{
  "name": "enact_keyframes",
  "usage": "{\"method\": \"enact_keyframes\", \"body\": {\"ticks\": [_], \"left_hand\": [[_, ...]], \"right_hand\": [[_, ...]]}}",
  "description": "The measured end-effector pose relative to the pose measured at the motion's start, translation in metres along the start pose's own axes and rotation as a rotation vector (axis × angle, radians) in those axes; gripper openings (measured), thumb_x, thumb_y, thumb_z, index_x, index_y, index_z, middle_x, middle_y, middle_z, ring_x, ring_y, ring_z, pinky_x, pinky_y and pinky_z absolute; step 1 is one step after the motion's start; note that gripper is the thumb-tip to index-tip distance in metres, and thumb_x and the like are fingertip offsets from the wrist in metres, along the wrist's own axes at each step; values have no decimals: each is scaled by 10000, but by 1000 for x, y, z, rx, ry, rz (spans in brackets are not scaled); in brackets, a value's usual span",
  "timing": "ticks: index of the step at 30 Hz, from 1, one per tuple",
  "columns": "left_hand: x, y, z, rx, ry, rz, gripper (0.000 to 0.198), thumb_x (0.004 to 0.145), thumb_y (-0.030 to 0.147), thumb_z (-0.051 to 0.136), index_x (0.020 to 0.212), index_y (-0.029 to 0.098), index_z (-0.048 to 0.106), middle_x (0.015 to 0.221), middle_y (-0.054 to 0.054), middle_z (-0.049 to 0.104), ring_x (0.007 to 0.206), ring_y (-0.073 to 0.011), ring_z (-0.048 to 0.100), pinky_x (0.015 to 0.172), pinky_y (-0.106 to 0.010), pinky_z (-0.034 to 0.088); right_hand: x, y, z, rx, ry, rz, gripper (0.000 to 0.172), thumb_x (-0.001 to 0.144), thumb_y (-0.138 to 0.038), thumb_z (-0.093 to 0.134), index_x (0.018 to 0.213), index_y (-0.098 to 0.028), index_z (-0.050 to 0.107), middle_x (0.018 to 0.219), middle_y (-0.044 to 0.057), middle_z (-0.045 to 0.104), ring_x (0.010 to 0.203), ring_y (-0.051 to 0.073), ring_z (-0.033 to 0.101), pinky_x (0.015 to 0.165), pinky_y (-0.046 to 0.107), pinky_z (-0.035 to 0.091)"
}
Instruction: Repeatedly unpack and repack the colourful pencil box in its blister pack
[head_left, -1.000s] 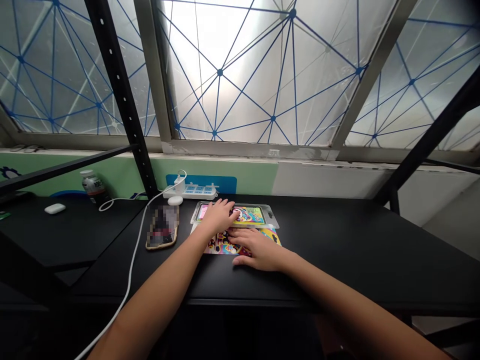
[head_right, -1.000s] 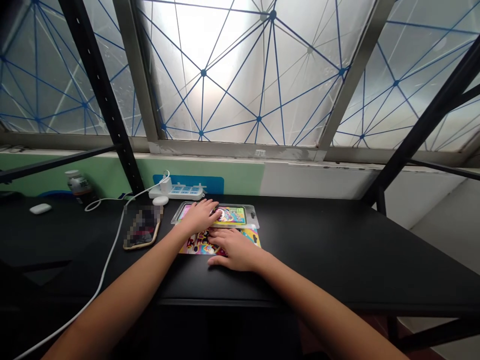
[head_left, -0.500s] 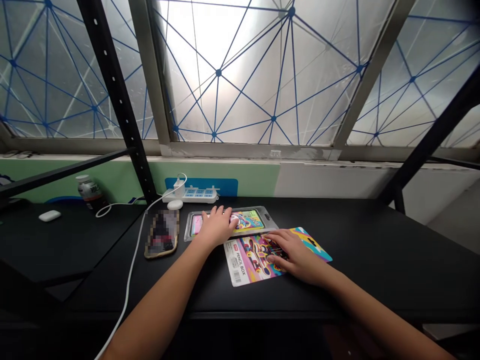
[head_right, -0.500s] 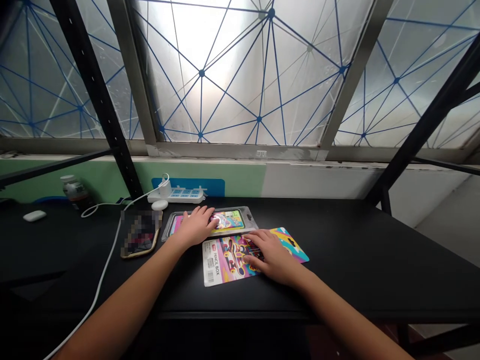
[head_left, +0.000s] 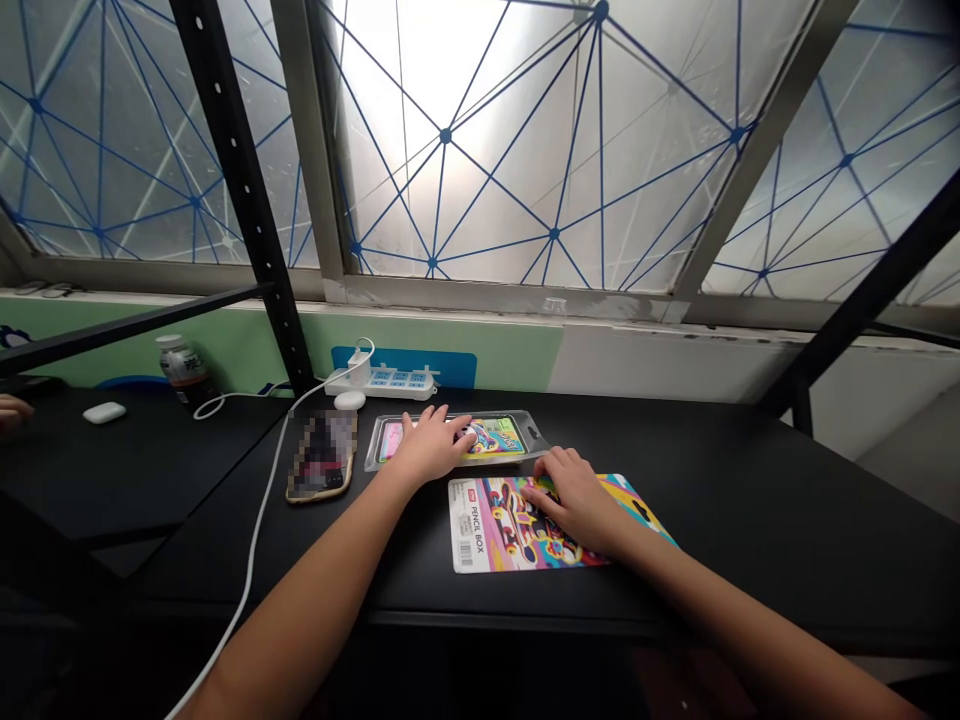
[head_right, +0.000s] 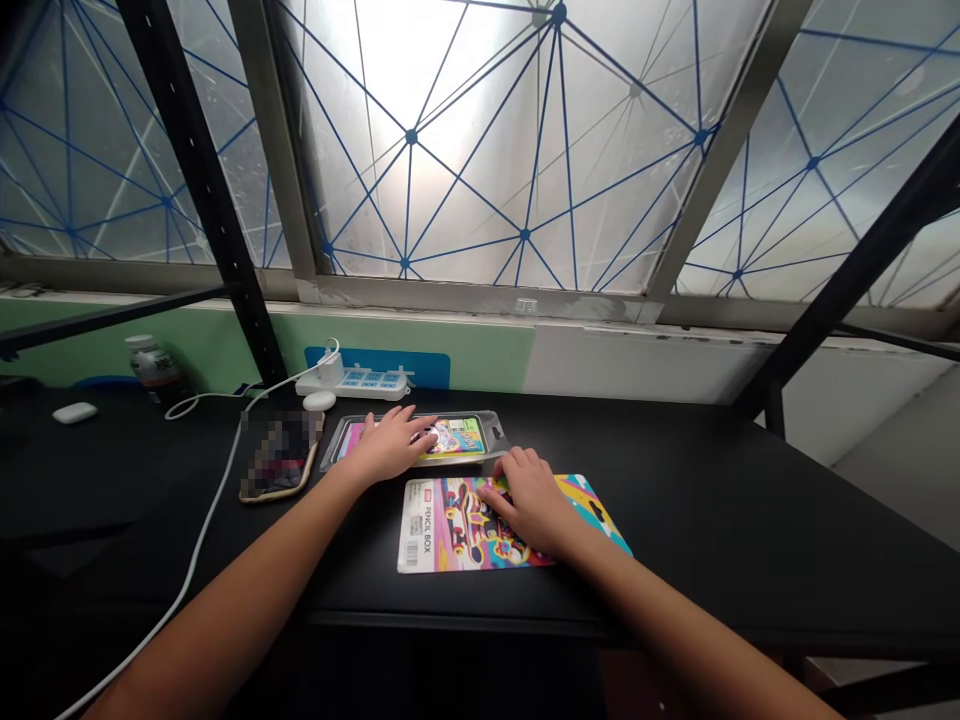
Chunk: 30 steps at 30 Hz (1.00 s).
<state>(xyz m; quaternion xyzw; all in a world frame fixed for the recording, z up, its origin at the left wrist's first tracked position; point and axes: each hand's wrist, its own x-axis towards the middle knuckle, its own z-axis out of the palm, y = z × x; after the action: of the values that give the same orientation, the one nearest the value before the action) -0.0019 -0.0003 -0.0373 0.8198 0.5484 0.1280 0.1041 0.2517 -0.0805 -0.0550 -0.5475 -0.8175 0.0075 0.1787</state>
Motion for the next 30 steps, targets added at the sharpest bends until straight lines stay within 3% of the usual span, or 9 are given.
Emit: {"method": "enact_keyframes", "body": {"ticks": [4, 9, 12, 15, 18, 21, 24, 30], "left_hand": [[0, -1, -2, -8, -11, 8, 561, 962, 603, 352, 1438, 348, 507, 1584, -138, 361, 1470, -410, 253, 1094, -740, 117], [-3, -3, -8, -24, -38, 26, 533, 973, 592, 345, 1408, 354, 539, 1572, -120, 391, 1466, -389, 274, 1109, -719, 117], [-4, -3, -11, -41, -51, 40, 533, 973, 605, 336, 1392, 359, 555, 1568, -120, 397, 1469, -374, 275, 1112, -717, 97], [-5, -3, -13, -61, -53, 56, 569, 973, 637, 304, 1381, 343, 570, 1559, -134, 409, 1473, -373, 267, 1104, -732, 61], [-4, -3, -13, -88, -55, 92, 574, 978, 641, 286, 1348, 336, 602, 1537, -117, 449, 1472, -352, 282, 1119, -712, 84], [-4, -2, -12, -114, -58, 144, 518, 978, 624, 328, 1286, 353, 645, 1474, -64, 536, 1454, -316, 332, 1153, -657, 106], [-3, -2, -10, -120, -46, 177, 514, 946, 631, 419, 1282, 316, 647, 1466, -78, 543, 1436, -322, 362, 1161, -642, 117], [-5, -3, -9, -103, -28, 208, 479, 941, 582, 469, 1285, 286, 622, 1447, -97, 552, 1397, -314, 419, 1146, -663, 152]], "right_hand": [[-7, -8, 1, 58, 46, 63, 334, 938, -560, 497, 922, -229, 537, 916, 99, 636, 827, 263, 578, 738, 395, 456], [0, -15, -22, 139, 22, 108, 374, 912, -587, 511, 1002, -226, 544, 846, 62, 677, 740, 244, 616, 663, 337, 417], [27, 14, -39, 221, -134, 203, 435, 856, -663, 538, 875, -235, 613, 789, 28, 676, 712, 219, 601, 621, 303, 386], [54, 64, -46, 260, -235, 268, 533, 774, -729, 573, 677, -207, 631, 683, 26, 644, 647, 196, 569, 584, 290, 379], [67, 107, -44, 296, -301, 320, 592, 711, -780, 593, 635, -194, 636, 593, 6, 594, 556, 159, 506, 524, 279, 349], [66, 130, -41, 319, -340, 338, 615, 680, -803, 604, 659, -191, 656, 572, -3, 582, 526, 144, 480, 494, 271, 336], [62, 134, -39, 334, -331, 330, 598, 698, -782, 608, 725, -190, 683, 648, 21, 643, 581, 163, 539, 522, 274, 383], [61, 105, -26, 353, -182, 235, 514, 831, -663, 547, 1023, -208, 689, 1030, 85, 721, 929, 248, 631, 809, 340, 474]]}}
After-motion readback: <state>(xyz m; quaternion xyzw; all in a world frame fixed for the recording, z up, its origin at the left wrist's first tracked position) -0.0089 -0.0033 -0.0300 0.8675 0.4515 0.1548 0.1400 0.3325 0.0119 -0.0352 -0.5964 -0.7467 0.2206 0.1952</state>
